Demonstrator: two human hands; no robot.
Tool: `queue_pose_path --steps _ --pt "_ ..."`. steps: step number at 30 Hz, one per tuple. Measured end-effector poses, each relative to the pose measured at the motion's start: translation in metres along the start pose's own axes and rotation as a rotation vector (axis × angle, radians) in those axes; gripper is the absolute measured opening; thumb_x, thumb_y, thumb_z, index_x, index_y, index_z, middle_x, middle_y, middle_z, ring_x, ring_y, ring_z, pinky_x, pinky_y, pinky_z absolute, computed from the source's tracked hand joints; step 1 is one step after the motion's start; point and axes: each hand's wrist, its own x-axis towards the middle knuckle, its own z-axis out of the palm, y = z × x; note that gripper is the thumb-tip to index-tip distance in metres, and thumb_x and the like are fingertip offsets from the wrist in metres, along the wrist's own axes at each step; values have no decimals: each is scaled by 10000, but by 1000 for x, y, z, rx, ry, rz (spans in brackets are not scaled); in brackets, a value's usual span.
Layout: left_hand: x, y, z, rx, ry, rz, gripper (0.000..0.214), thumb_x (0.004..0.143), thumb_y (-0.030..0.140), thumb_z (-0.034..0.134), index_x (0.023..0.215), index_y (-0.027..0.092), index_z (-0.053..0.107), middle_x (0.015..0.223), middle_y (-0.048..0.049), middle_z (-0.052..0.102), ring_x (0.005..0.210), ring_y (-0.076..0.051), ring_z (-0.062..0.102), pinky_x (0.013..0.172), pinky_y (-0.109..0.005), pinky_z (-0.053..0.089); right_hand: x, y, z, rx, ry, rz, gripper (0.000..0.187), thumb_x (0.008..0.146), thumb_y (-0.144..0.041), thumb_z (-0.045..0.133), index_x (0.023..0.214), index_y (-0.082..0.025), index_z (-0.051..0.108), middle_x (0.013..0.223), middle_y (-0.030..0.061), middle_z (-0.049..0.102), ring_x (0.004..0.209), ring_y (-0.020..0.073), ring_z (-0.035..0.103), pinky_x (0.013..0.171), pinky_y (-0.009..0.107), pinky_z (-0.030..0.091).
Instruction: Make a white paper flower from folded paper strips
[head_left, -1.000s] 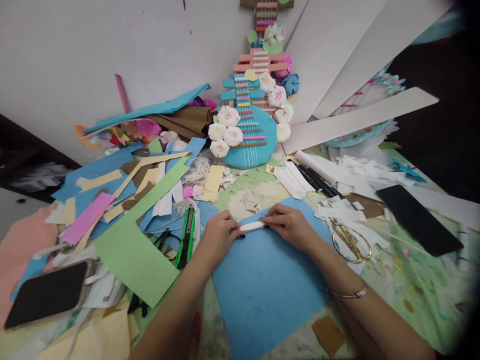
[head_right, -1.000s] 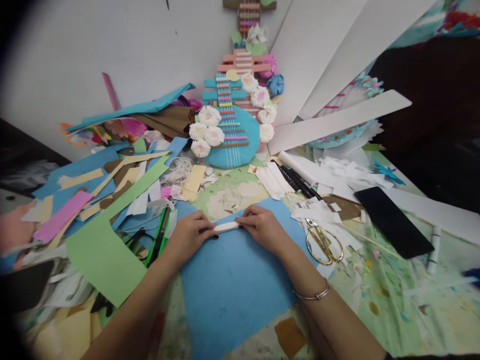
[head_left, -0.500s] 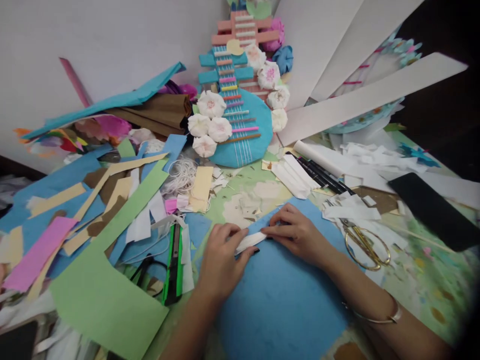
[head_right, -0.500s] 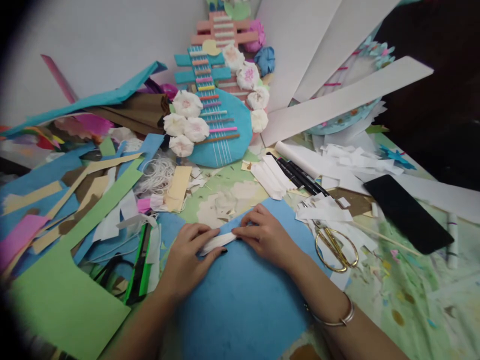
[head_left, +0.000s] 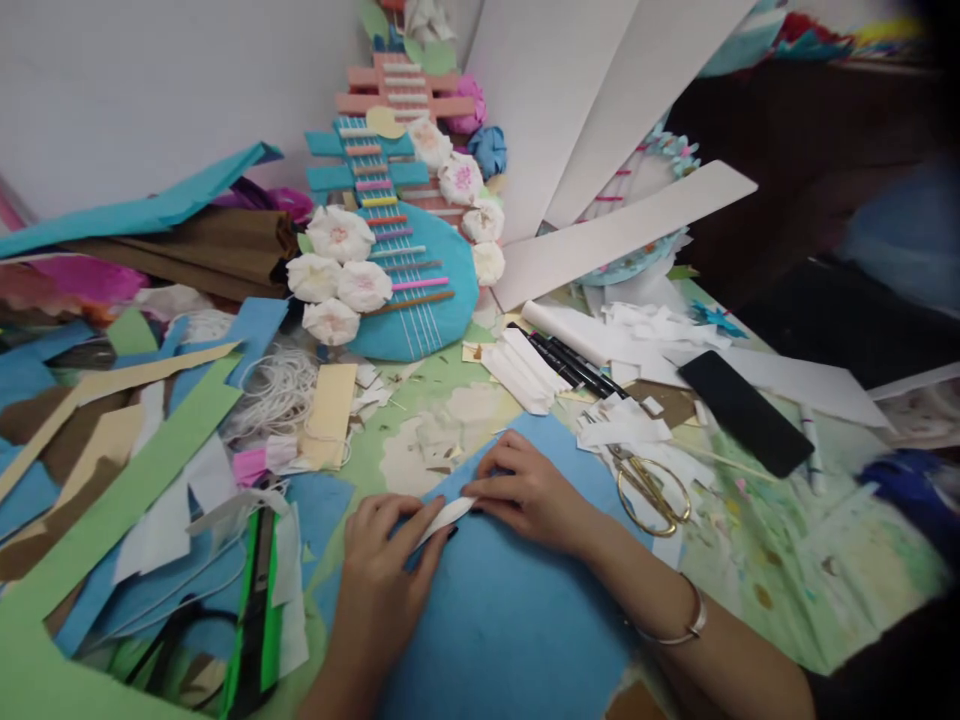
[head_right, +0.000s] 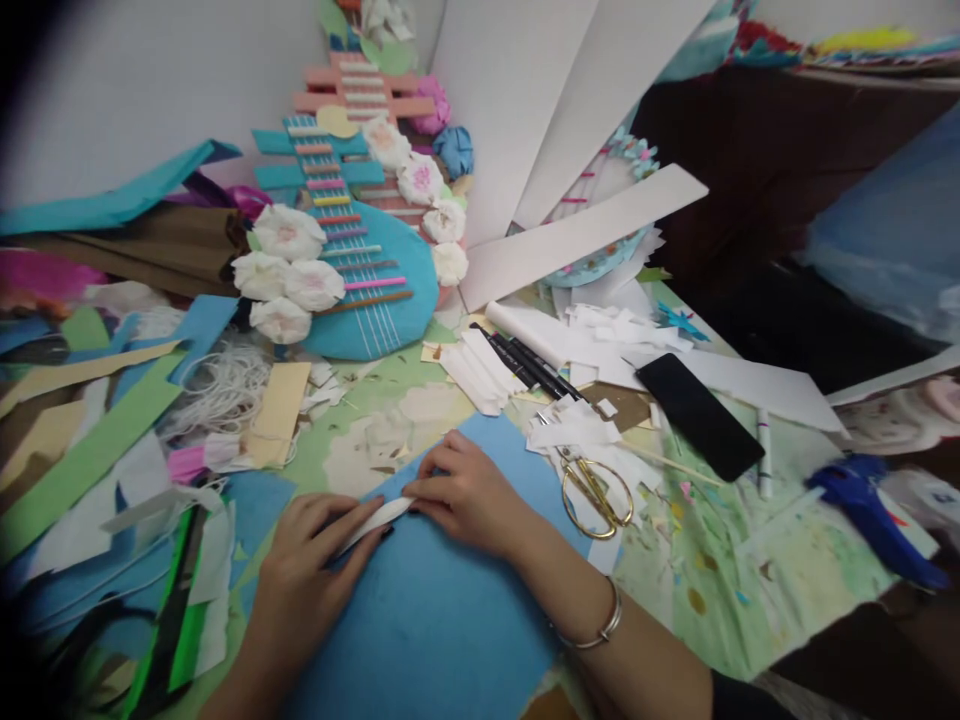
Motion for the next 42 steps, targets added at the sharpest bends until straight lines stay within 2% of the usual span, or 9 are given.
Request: queue_pose_path --steps 5,8,12,15,18,24,27,35,42 --pt "2 1 -1 -41 -13 -36 156 811 206 587 909 192 707 773 -47 616 789 -188 534 737 -339 428 2 -4 2 43 -2 -30 173 850 -218 569 932 -166 713 807 86 631 818 180 494 737 332 449" --pt "5 2 -5 -118 16 -152 150 792 245 592 851 191 719 756 -43 628 775 -184 552 729 -320 436 2 -4 1 171 121 36 240 832 -214 582 1051 -180 676 910 97 663 881 191 540 800 366 461" --pt "10 5 -15 -349 58 -437 175 729 322 641 779 177 727 814 -51 673 770 -180 595 714 -291 446 4 1 0 655 356 288 339 805 -146 505 1103 -237 639 1083 69 661 920 179 632 876 401 472" --pt "14 4 -19 -604 104 -618 232 671 361 688 786 164 730 783 -47 698 729 -166 602 684 -262 442 7 3 0 1111 382 348 425 676 -113 584 1076 -245 640 1133 54 651 999 220 637 929 434 458" --pt "16 0 -20 -769 164 -698 291 642 384 716 800 140 730 680 -46 690 623 -131 566 614 -234 410 9 -1 0 1279 372 364 472 560 -90 658 1011 -227 659 1144 60 646 1072 248 605 963 424 439" --pt "17 5 -25 -1013 194 -692 307 563 353 768 754 119 711 634 -56 672 590 -116 580 551 -204 381 12 -13 4 1107 307 474 427 561 -229 736 974 -171 646 974 94 690 780 211 684 754 369 533" --pt "16 13 -25 -997 129 -617 291 601 356 747 744 107 704 644 -62 668 584 -108 577 548 -201 384 14 -18 10 1057 242 406 454 565 -253 745 992 -162 620 919 74 691 723 166 667 659 287 525" --pt "13 15 -22 -715 20 -441 331 658 385 694 797 85 715 614 -59 649 503 -101 540 478 -203 372 17 -23 12 927 164 292 551 570 -245 720 1096 -165 578 707 -24 629 595 103 575 544 230 477" --pt "13 15 -25 -417 74 -343 238 670 285 658 800 101 736 595 -54 680 549 -137 575 563 -234 438 23 -21 7 622 141 243 269 553 -235 716 802 -133 701 685 -1 640 604 109 530 589 231 411"
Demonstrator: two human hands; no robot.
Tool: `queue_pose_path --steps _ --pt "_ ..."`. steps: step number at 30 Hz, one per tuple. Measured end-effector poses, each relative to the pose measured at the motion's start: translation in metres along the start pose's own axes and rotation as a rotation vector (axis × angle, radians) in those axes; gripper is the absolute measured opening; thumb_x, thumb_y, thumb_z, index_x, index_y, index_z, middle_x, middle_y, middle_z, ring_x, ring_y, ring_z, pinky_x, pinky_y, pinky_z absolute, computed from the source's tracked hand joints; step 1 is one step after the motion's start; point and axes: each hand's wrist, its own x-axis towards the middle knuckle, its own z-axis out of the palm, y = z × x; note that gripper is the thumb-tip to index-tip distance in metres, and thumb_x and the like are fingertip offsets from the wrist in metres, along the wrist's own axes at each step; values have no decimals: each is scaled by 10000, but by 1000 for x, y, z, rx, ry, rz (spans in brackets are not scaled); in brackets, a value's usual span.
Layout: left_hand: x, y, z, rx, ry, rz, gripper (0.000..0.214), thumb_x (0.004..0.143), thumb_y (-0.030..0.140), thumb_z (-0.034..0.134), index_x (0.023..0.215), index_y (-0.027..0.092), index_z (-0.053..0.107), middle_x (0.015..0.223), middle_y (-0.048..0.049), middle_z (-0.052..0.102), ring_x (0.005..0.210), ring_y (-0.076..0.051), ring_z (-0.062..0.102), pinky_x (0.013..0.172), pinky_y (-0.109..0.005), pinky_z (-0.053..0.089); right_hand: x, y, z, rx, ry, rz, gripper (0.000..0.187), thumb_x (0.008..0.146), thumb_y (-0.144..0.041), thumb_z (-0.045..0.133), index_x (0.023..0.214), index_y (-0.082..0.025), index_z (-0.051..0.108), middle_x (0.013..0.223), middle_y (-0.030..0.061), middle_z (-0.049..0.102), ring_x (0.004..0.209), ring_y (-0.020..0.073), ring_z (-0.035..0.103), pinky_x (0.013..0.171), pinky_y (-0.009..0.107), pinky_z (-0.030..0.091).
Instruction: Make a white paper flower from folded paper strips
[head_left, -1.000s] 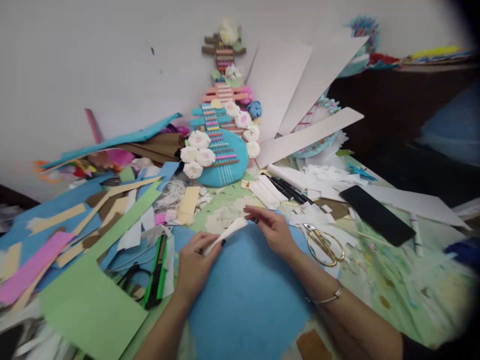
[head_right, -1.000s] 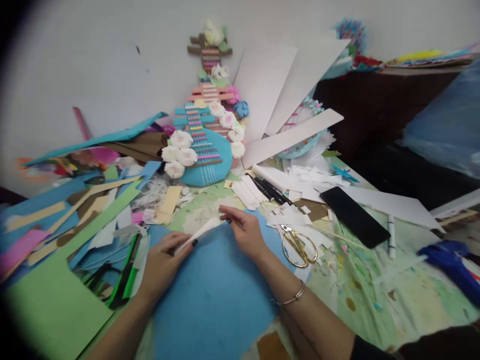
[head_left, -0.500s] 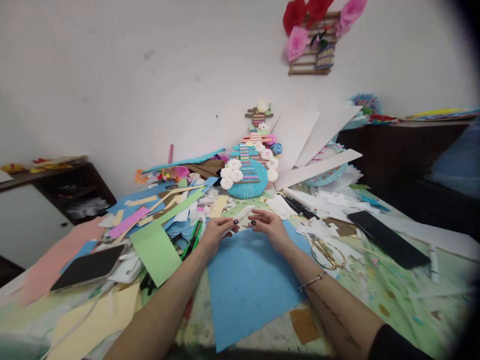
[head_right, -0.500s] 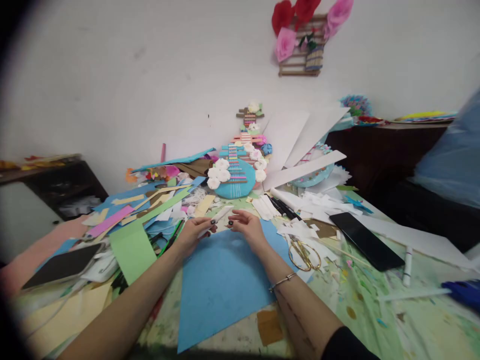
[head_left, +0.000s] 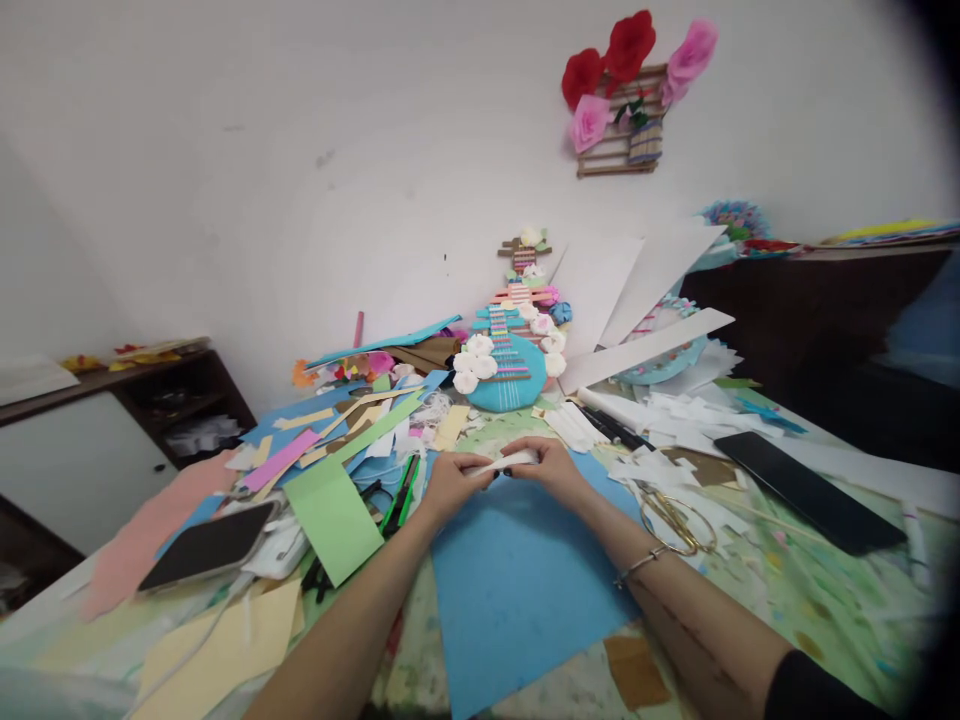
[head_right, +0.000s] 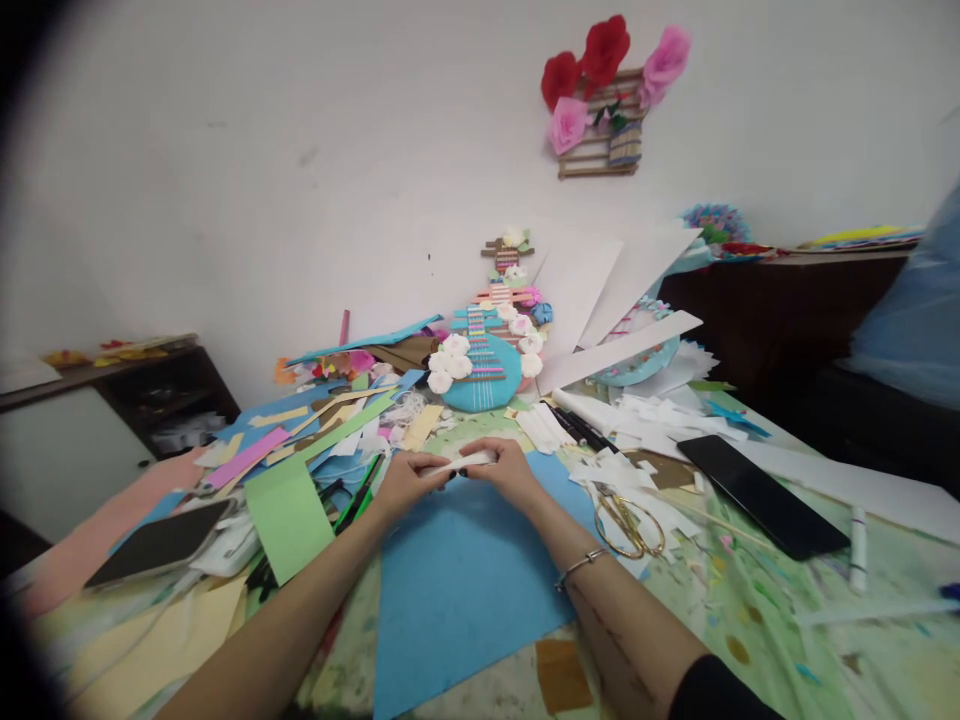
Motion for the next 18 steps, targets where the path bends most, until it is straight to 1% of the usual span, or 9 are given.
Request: queue_pose_path --steps 2,5,9,11,14,16,18 --pt "0 0 0 62 17 52 191 667 257 654 760 112 736 686 -71 715 634 -168 620 623 -247 458 1 2 1 -44 -23 -19 235 574 -257 716 773 -133 703 678 4 640 609 111 522 584 225 391" --pt "1 0 1 99 13 93 193 687 270 649 772 121 738 749 -84 729 681 -188 646 657 -256 466 2 6 2 -78 -45 -41 202 605 -273 698 752 -134 696 653 -1 623 591 106 500 568 217 365" --pt "0 -1 1 149 -35 166 199 735 281 614 808 141 735 807 -80 731 722 -183 646 690 -257 453 3 6 2 -103 -74 -55 159 615 -238 655 735 -138 685 630 -9 595 571 97 469 549 209 338" --pt "-1 0 1 195 -77 193 186 740 254 591 803 141 725 804 -71 726 710 -167 629 678 -247 435 3 4 2 -125 -92 -53 144 599 -199 629 718 -141 685 603 -15 578 554 94 452 531 205 321" --pt "-2 1 3 227 -147 184 166 722 200 552 781 135 693 743 -38 696 660 -135 573 619 -223 399 1 0 3 -150 -110 -28 157 558 -145 595 686 -142 685 554 -27 554 514 86 420 500 205 294" --pt "-3 2 4 214 -193 170 155 720 197 531 760 132 666 696 -11 656 632 -117 525 580 -209 369 1 -3 3 -154 -118 -7 152 534 -127 589 655 -138 680 527 -33 541 496 83 410 489 207 284" --pt "-3 2 5 182 -211 152 143 725 210 525 727 131 644 662 6 615 616 -105 485 562 -201 348 1 -6 1 -146 -142 17 130 536 -135 605 645 -137 677 515 -32 541 496 88 428 492 210 300"
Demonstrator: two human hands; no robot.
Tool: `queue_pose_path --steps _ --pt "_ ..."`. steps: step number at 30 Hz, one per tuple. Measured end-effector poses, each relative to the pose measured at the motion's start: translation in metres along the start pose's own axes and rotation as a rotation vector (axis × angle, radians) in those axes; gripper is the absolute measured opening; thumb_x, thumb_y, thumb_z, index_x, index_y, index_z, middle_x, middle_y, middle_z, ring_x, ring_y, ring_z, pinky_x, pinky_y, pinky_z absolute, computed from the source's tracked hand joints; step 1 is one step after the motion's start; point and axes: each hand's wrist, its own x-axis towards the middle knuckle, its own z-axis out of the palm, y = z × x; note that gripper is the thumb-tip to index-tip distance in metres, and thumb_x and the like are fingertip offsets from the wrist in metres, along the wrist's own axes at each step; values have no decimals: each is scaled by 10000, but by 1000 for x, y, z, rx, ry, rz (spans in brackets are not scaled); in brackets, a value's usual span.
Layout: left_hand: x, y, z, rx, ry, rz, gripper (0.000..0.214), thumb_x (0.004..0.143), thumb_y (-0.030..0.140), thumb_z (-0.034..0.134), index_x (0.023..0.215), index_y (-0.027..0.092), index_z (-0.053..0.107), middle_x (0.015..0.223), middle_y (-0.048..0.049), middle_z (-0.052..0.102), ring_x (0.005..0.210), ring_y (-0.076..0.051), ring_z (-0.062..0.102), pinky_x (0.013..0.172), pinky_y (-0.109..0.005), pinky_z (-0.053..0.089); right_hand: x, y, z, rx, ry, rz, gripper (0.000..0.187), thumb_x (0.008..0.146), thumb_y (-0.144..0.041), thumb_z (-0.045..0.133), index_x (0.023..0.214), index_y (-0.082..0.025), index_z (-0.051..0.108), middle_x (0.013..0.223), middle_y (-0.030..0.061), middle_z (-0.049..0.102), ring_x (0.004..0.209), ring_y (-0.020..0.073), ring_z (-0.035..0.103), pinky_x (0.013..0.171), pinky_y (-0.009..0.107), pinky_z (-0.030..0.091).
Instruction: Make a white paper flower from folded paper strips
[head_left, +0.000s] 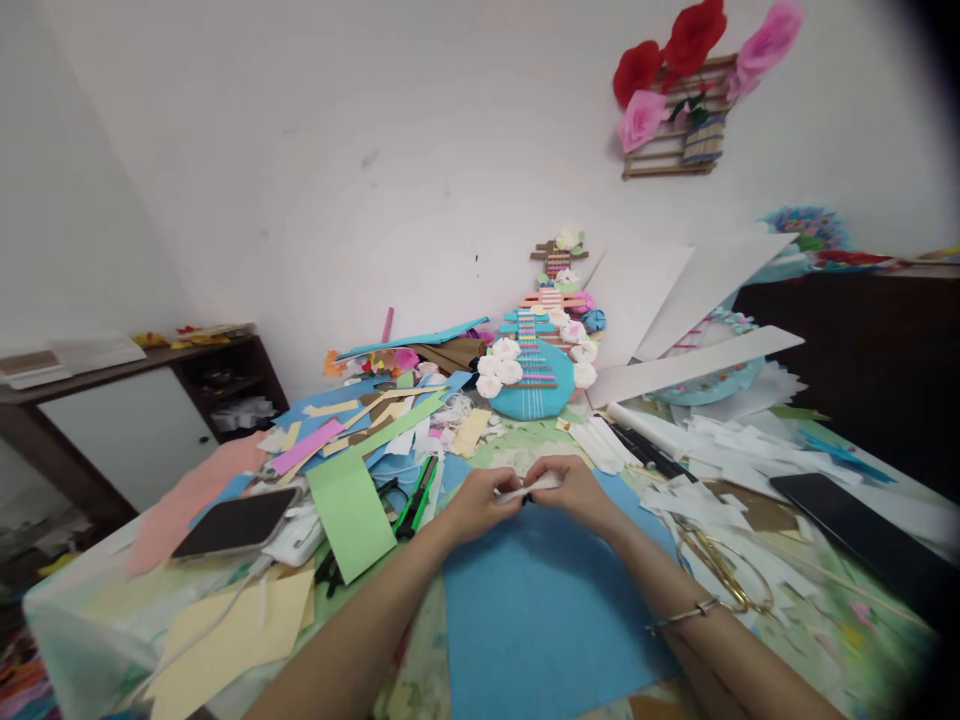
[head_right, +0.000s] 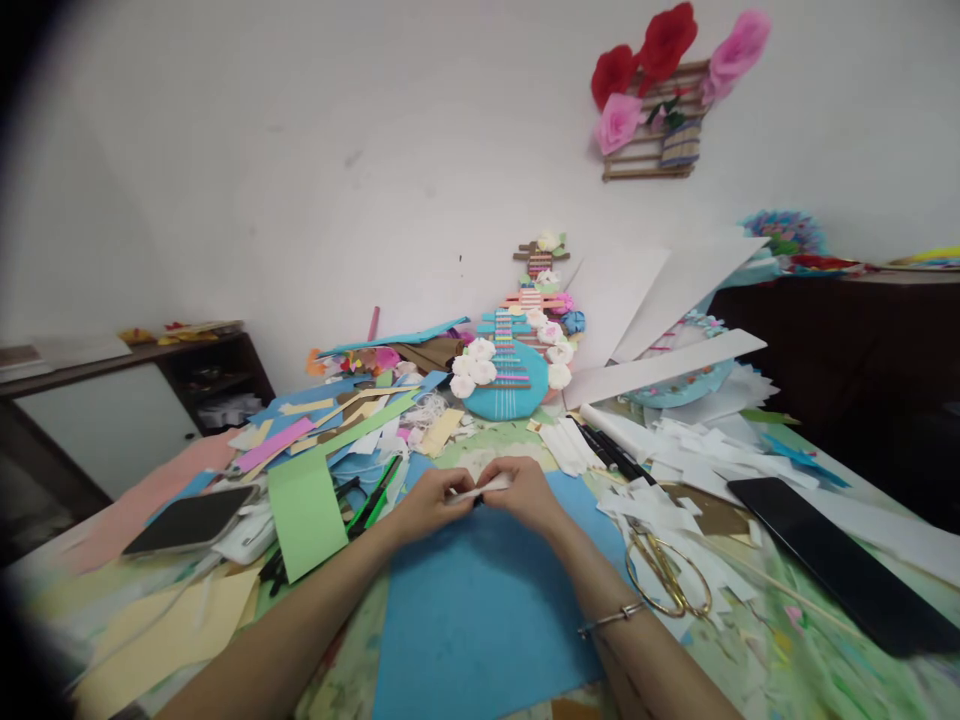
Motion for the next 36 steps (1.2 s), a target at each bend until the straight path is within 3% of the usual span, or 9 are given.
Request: queue_pose_path --steps 5,9,11,14,17,19,27,31,36 --pt "-1 5 1 -170 -29 -73 120 698 228 584 666 122 632 624 5 592 584 -91 461 538 -192 333 4 3 -16 205 23 28 265 692 -386 634 745 -131 685 698 48 662 649 141 576 616 250 435" --pt "-5 11 8 -397 -244 -62 170 694 276 621 709 111 660 665 -29 644 598 -100 525 564 -197 374 7 7 -31 286 244 125 340 658 -413 684 848 -132 675 779 80 677 634 125 581 576 233 444" --pt "-8 13 14 -475 -350 -56 170 681 277 635 720 114 667 666 -27 648 595 -103 538 567 -201 385 8 4 -33 270 263 125 336 639 -365 694 890 -142 671 824 82 682 650 122 588 561 221 447" --pt "-10 14 23 -497 -423 -27 115 643 228 669 690 124 664 623 8 612 554 -80 496 547 -191 371 16 -3 -25 159 165 140 267 653 -292 646 874 -145 671 827 73 685 637 115 593 545 215 457" --pt "-11 13 29 -531 -455 -1 75 628 179 679 672 126 650 598 30 576 553 -72 481 557 -185 383 37 -9 -8 -68 -42 129 204 646 -204 604 827 -144 677 691 38 667 589 120 588 503 212 449" --pt "-11 11 30 -541 -484 19 69 634 168 675 682 128 646 611 33 573 573 -75 494 572 -186 394 58 -11 5 -222 -154 72 199 636 -153 591 812 -153 683 723 36 679 576 125 584 489 221 447" --pt "-7 4 36 -498 -506 -16 119 641 203 697 722 135 642 622 46 547 580 -75 489 559 -188 371 131 4 57 -796 -254 -146 184 618 -97 655 793 -144 688 828 71 692 695 165 588 599 249 400" --pt "-6 1 40 -498 -511 -37 121 636 192 696 735 137 653 631 42 558 597 -82 499 574 -193 372 141 22 67 -824 -301 -226 118 662 -57 575 693 -140 653 732 57 644 685 149 547 613 238 368" --pt "-5 5 37 -505 -504 -60 115 632 179 682 737 135 663 606 48 545 574 -72 475 565 -191 362 140 24 47 -641 -195 -213 199 643 7 443 697 -141 565 794 45 563 718 137 485 671 251 367"
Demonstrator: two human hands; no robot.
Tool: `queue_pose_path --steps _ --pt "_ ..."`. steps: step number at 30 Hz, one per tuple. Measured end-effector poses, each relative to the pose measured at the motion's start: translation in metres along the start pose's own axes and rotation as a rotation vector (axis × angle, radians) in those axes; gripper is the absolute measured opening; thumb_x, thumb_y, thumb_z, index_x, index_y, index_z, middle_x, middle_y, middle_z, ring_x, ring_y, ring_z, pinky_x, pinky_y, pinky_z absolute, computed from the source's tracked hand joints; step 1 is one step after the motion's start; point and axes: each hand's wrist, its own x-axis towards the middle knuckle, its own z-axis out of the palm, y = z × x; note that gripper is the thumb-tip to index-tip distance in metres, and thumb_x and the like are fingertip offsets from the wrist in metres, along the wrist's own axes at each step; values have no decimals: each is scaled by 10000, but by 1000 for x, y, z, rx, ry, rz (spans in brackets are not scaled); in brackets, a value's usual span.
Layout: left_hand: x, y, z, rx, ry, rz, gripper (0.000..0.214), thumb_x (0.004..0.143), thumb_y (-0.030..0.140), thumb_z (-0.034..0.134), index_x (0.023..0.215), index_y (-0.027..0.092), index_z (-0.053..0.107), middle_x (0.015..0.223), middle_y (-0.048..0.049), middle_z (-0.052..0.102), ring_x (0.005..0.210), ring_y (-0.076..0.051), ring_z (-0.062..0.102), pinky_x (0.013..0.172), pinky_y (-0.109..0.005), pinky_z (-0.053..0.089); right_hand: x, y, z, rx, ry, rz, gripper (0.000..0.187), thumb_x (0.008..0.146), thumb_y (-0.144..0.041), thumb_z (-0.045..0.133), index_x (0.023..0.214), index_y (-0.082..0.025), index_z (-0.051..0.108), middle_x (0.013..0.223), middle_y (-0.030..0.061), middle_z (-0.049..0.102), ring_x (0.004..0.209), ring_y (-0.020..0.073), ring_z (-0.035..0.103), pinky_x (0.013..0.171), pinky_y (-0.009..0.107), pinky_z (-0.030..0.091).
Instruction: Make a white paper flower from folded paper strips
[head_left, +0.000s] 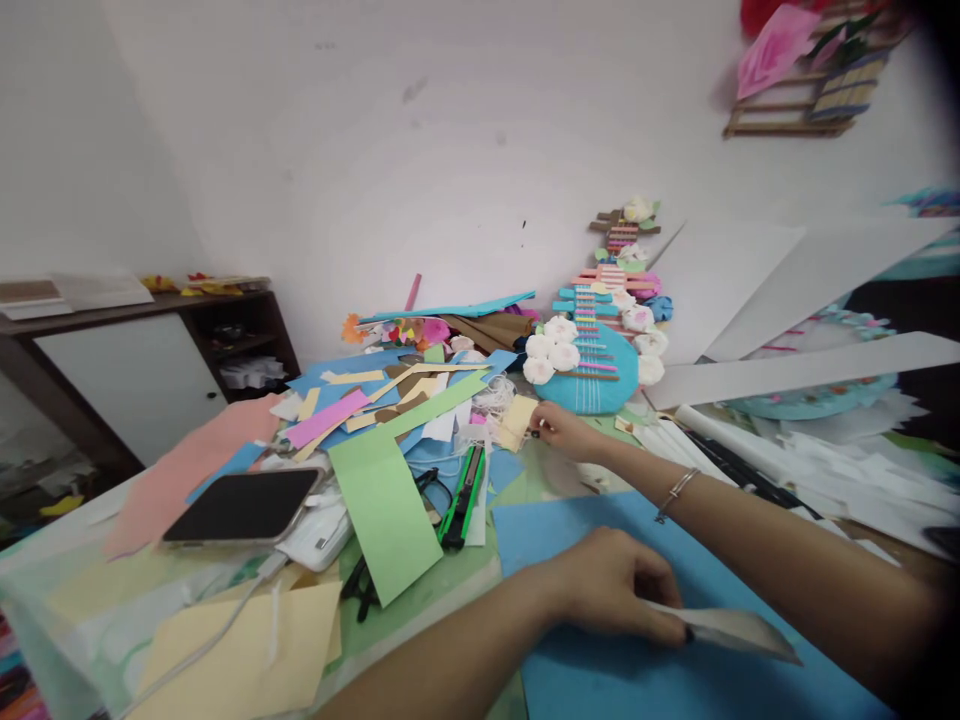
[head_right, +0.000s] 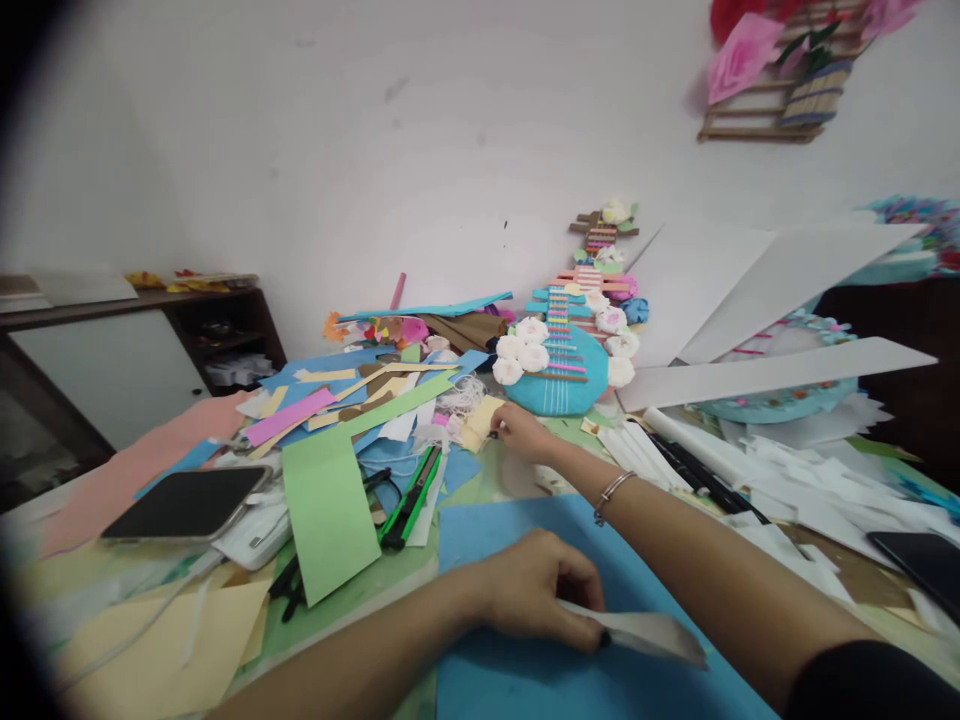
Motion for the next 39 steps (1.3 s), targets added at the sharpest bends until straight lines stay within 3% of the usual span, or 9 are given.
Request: queue_pose_path --steps 6,10,14,18,24,27,31,35,39 --pt "-3 5 -2 -76 -22 -11 111 620 188 670 707 121 652 575 51 532 533 -66 465 555 -194 376 -21 11 -44 685 81 147 68 705 -196 518 737 -196 458 788 9 573 730 142 512 634 260 356" --pt "-3 5 -2 -145 1 -34 109 596 193 677 670 119 645 577 37 560 517 -69 473 536 -200 367 -37 16 -71 975 322 128 216 623 -244 654 694 -200 454 838 -11 572 791 127 527 707 269 386" --pt "-2 7 -3 -278 65 -45 153 594 243 692 654 116 631 591 -1 615 537 -92 537 542 -208 398 -57 23 -96 1166 546 136 245 592 -197 662 678 -208 433 699 -25 570 781 135 565 766 304 425" --pt "-3 15 -8 -410 230 19 292 583 348 752 663 102 618 639 -58 666 540 -123 595 555 -237 457 -86 27 -127 1185 740 165 249 578 -125 615 703 -215 420 484 -88 427 472 73 428 570 242 417" --pt "-6 21 -16 -739 497 68 236 687 289 731 793 88 668 799 -107 713 659 -153 668 627 -236 507 -134 4 -166 888 959 117 187 696 -221 588 750 -228 409 467 -87 433 365 46 238 388 180 168" --pt "-7 19 -17 -889 506 42 158 714 202 707 818 86 684 858 -119 716 714 -164 679 657 -237 523 -156 -13 -152 739 901 105 170 720 -253 590 782 -223 435 489 -66 482 387 59 301 386 187 166" --pt "-7 18 -16 -960 482 8 111 724 137 682 819 80 693 839 -115 716 714 -165 680 648 -232 532 -180 -26 -109 688 591 206 135 743 -273 565 836 -191 510 606 -11 613 392 49 283 395 197 199" --pt "-7 21 -11 -942 447 -12 132 693 153 720 800 80 695 798 -109 715 687 -171 679 633 -235 532 -194 -33 -77 707 377 237 149 729 -268 568 808 -150 614 711 51 655 551 106 505 518 240 377" --pt "-6 24 -4 -854 376 -58 189 668 213 753 780 73 693 753 -107 710 651 -167 673 620 -233 523 -197 -38 -68 713 320 235 209 732 -329 602 836 -155 653 794 62 655 712 159 576 653 289 437"
